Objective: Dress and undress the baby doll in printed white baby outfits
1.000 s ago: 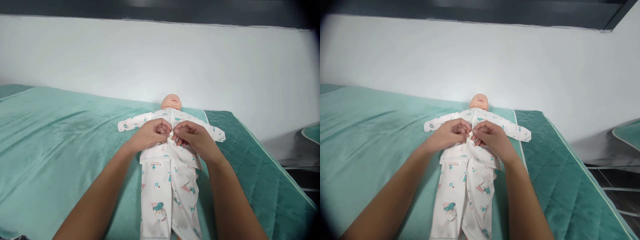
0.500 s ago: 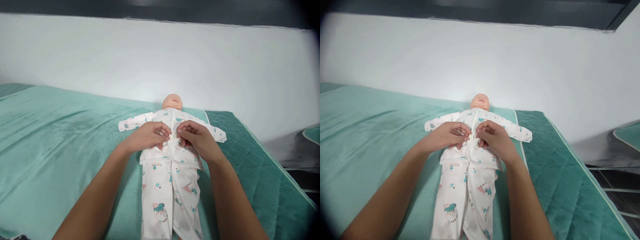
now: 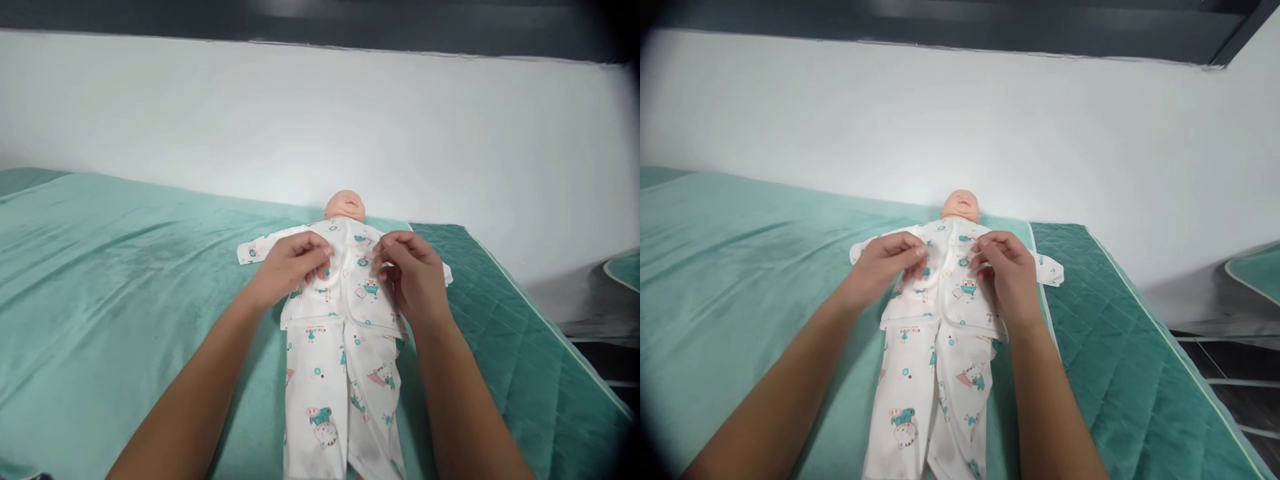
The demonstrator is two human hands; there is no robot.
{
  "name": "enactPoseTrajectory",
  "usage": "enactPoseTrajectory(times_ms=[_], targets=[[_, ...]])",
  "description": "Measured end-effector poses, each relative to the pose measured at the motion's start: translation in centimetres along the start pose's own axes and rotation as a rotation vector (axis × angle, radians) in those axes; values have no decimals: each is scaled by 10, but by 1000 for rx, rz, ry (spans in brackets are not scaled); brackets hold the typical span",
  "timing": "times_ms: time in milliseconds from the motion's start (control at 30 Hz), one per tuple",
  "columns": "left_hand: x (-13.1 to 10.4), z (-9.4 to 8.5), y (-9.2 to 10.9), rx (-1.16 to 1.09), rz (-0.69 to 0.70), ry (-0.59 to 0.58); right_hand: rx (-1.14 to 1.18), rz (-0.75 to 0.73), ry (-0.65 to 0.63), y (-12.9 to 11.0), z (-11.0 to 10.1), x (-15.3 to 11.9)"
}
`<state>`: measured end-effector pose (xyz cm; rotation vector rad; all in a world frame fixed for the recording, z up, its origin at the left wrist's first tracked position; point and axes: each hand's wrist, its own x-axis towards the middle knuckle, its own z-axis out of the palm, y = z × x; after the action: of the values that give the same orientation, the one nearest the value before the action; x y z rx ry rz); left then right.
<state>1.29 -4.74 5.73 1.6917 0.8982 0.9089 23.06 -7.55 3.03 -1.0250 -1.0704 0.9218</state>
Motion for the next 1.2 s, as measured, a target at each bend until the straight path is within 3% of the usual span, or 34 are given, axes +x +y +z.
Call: enactPoseTrajectory(times_ms=[67,167,233,300,400,467,567,700,800,933,1100,1200], targets=[[3,-2,-8,56,79,190,-41,-88,142,5,-4,4],[13,-6,-28,312,182,307,-241,-162,206,13,-7,8],[20,-7,-43,473,218,287,-379,-162,159,18,-6,9],[24,-8,-54,553,167,218,-454,-116,42,22,-5,10],[26,-8,-59,563,71,104,-478,-22,-166,25,-6,11],[26,-8,-59,560,56,64,-489,9,-237,26,-8,11],[26,-9,-63,598,60,88,-499,9,-227,27,-10,12],[23,-16,-78,772,99,280,-446,-23,-77,30,-6,5],[14,-23,-89,946,43,438,-437,-74,-17,36,-5,-12],[-1,-39,-98,1088,-167,595,-460,-56,-88,44,-11,-59],[-12,-76,-106,1168,-298,505,-524,-117,-249,44,-22,-119],[-14,-92,-112,1212,-247,378,-555,-135,-219,45,-39,-116]])
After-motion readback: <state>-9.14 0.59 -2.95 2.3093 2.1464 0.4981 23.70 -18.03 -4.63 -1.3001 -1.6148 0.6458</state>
